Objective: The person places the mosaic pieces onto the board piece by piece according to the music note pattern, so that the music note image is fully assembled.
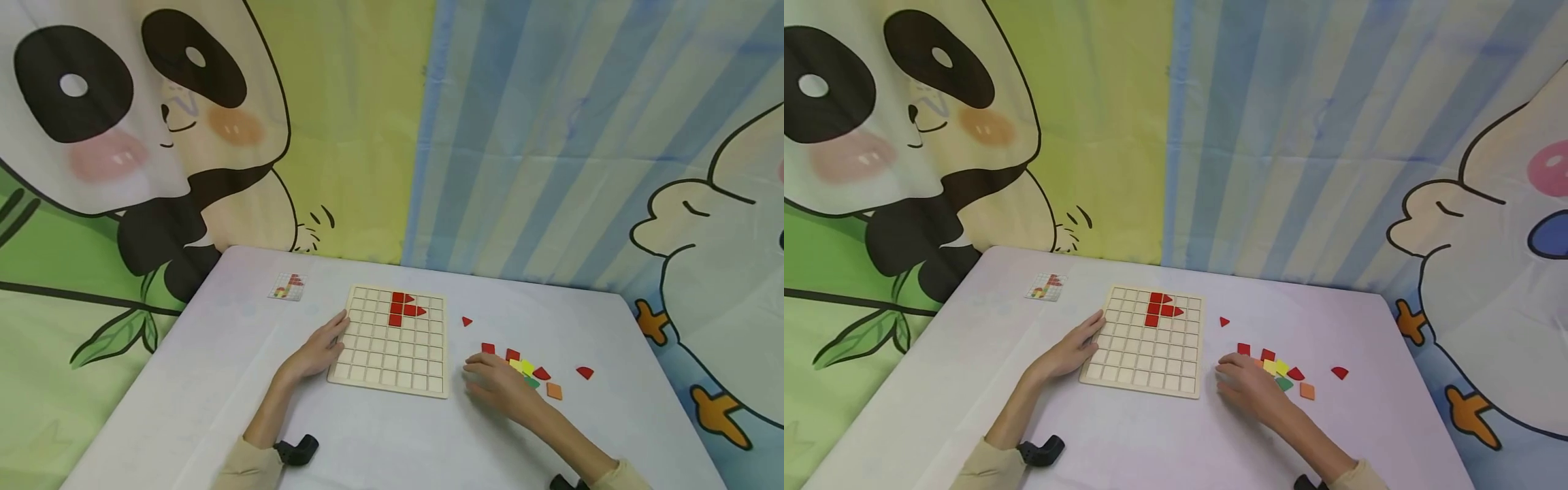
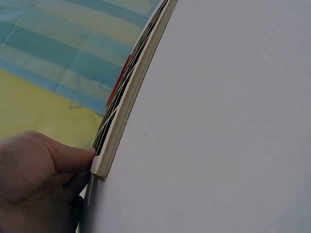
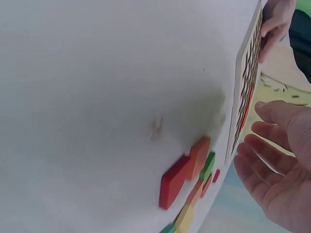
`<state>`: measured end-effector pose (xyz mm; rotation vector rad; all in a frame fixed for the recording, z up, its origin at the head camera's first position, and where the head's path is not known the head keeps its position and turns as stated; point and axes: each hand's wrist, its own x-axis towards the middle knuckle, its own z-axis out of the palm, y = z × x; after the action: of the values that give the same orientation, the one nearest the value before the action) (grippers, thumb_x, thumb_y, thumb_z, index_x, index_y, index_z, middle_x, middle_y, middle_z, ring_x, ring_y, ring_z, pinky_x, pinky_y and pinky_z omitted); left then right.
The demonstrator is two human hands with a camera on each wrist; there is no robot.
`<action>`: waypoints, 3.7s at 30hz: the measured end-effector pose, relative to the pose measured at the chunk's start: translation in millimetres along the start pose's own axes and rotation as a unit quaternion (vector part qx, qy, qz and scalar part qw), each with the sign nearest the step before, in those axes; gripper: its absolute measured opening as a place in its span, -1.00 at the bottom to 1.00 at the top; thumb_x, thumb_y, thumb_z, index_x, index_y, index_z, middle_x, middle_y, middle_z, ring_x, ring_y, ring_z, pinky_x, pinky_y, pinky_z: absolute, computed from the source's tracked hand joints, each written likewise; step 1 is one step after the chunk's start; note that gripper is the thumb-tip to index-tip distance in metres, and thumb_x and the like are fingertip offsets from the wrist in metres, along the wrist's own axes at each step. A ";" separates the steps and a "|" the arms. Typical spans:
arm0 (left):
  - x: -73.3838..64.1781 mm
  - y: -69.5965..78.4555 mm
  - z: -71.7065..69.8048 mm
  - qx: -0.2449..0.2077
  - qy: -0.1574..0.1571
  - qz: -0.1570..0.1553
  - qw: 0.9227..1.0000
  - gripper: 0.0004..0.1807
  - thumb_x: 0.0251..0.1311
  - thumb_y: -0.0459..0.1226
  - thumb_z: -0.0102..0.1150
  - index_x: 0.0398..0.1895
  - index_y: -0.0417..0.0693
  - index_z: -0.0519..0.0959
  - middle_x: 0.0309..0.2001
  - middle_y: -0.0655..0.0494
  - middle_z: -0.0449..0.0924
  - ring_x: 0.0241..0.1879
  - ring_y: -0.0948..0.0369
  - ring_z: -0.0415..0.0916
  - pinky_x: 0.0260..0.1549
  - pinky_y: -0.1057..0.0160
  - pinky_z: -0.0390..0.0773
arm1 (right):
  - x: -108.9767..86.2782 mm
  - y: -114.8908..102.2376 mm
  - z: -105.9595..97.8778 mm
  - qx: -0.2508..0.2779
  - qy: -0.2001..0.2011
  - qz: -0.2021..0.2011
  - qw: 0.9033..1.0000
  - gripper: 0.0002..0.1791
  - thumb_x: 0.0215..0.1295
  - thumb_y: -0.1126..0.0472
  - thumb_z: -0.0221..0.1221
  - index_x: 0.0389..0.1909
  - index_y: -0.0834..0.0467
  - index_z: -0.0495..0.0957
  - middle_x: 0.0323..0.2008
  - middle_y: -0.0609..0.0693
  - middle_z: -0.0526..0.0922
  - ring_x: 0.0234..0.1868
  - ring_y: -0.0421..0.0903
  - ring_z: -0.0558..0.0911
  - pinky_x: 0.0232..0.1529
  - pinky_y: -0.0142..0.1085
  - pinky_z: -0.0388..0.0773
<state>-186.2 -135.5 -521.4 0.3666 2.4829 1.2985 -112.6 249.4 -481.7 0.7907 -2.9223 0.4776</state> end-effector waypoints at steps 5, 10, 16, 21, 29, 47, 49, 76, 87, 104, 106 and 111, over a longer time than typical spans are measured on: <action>-0.3 -0.3 -0.6 -0.005 0.004 -0.002 1.000 -0.37 0.52 -0.42 -0.10 0.60 -0.32 0.09 0.69 -0.12 -0.15 0.66 -0.20 -0.24 0.58 -0.29 -0.12 | -17.3 13.6 -10.6 0.025 0.043 0.019 0.999 -0.65 0.10 0.33 0.51 -0.06 0.23 0.75 -0.03 0.03 0.73 -0.02 0.02 0.72 -0.07 -0.18 0.76; -0.5 0.7 -0.3 -0.002 0.004 0.001 1.000 -0.37 0.52 -0.42 -0.09 0.60 -0.33 0.09 0.69 -0.13 -0.15 0.66 -0.19 -0.23 0.59 -0.27 -0.10 | -24.6 27.1 -16.9 0.038 0.052 0.033 0.997 -0.66 0.12 0.35 0.49 -0.05 0.25 0.75 -0.06 0.02 0.74 -0.06 0.01 0.72 -0.09 -0.19 0.76; -0.5 0.0 0.6 -0.003 0.005 0.004 1.000 -0.37 0.52 -0.42 -0.09 0.60 -0.34 0.09 0.69 -0.14 -0.14 0.66 -0.18 -0.22 0.59 -0.25 -0.10 | -19.4 47.0 -25.4 0.029 0.025 0.095 0.995 -0.69 0.18 0.37 0.45 -0.03 0.27 0.74 -0.05 0.11 0.74 0.02 0.15 0.70 0.00 -0.02 0.74; -1.6 0.0 0.3 -0.003 0.007 0.007 1.000 -0.37 0.52 -0.42 -0.09 0.59 -0.34 0.10 0.68 -0.16 -0.14 0.66 -0.19 -0.22 0.59 -0.25 -0.10 | -12.7 71.7 -24.3 0.001 0.014 0.107 0.994 -0.79 0.19 0.42 0.41 -0.13 0.28 0.75 -0.10 0.16 0.73 -0.04 0.16 0.70 -0.03 -0.01 0.74; -2.6 2.4 -0.3 -0.008 0.007 0.008 1.000 -0.37 0.52 -0.43 -0.10 0.59 -0.35 0.09 0.68 -0.16 -0.15 0.66 -0.19 -0.24 0.59 -0.25 -0.11 | -2.1 96.3 -20.9 -0.018 -0.036 0.080 0.996 -0.86 0.21 0.43 0.39 -0.21 0.30 0.79 -0.21 0.12 0.77 -0.16 0.09 0.71 -0.07 -0.05 0.76; -3.1 0.1 0.1 0.002 0.007 0.015 1.000 -0.38 0.51 -0.43 -0.09 0.59 -0.37 0.11 0.67 -0.20 -0.12 0.64 -0.22 -0.19 0.57 -0.27 -0.08 | -2.7 99.4 -16.1 0.008 -0.066 0.105 0.992 -0.74 0.26 0.31 0.39 -0.08 0.36 0.76 -0.15 0.17 0.77 -0.10 0.12 0.71 -0.01 0.01 0.74; -3.0 0.4 -0.5 0.001 0.008 0.016 1.000 -0.38 0.51 -0.43 -0.09 0.58 -0.37 0.12 0.67 -0.20 -0.12 0.64 -0.22 -0.19 0.57 -0.28 -0.08 | -1.8 100.7 -15.7 0.012 -0.066 0.110 0.992 -0.74 0.27 0.30 0.39 -0.07 0.35 0.75 -0.14 0.17 0.77 -0.10 0.14 0.71 0.00 0.02 0.74; 2.0 -5.5 2.9 -0.013 0.010 -0.001 1.000 -0.37 0.53 -0.40 -0.07 0.61 -0.27 0.11 0.69 -0.06 -0.14 0.67 -0.14 -0.23 0.59 -0.26 -0.10 | 108.0 -3.4 10.2 0.056 -0.026 -0.071 0.996 -0.76 0.29 0.29 0.40 -0.04 0.23 0.74 -0.11 0.06 0.73 -0.15 -0.02 0.71 -0.20 -0.29 0.70; 1.5 -6.7 2.0 -0.007 0.010 0.001 1.000 -0.37 0.52 -0.40 -0.06 0.61 -0.28 0.12 0.69 -0.07 -0.14 0.66 -0.15 -0.21 0.59 -0.26 -0.09 | 139.9 -10.6 28.4 0.032 -0.057 -0.081 0.995 -0.82 0.37 0.29 0.33 -0.07 0.25 0.74 -0.15 0.09 0.70 -0.20 -0.03 0.69 -0.22 -0.31 0.68; -0.1 -4.6 2.1 -0.004 0.013 -0.005 1.000 -0.37 0.52 -0.40 -0.06 0.60 -0.27 0.12 0.69 -0.06 -0.14 0.66 -0.17 -0.21 0.58 -0.28 -0.09 | 145.7 -11.6 40.1 0.033 -0.029 -0.126 0.991 -0.86 0.34 0.40 0.31 -0.16 0.35 0.77 -0.24 0.15 0.71 -0.22 0.01 0.68 -0.20 -0.34 0.68; -0.5 -3.5 1.6 -0.005 0.012 -0.005 1.000 -0.37 0.52 -0.40 -0.06 0.61 -0.28 0.12 0.69 -0.06 -0.14 0.66 -0.17 -0.21 0.58 -0.28 -0.09 | 144.2 -12.0 39.5 0.031 -0.029 -0.130 0.991 -0.85 0.33 0.40 0.32 -0.13 0.37 0.76 -0.22 0.16 0.68 -0.22 0.01 0.67 -0.22 -0.35 0.67; -0.8 -2.6 1.5 -0.007 0.010 -0.002 1.000 -0.37 0.53 -0.40 -0.07 0.60 -0.29 0.11 0.69 -0.08 -0.14 0.66 -0.17 -0.22 0.58 -0.27 -0.09 | 130.6 -14.0 33.0 0.008 -0.049 -0.101 0.994 -0.66 0.36 0.33 0.32 0.11 0.35 0.68 -0.05 0.22 0.62 -0.12 0.04 0.64 -0.21 -0.29 0.67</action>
<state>-185.1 -136.0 -524.2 0.3455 2.4891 1.3237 -218.2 164.8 -489.1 1.1294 -2.8856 0.4573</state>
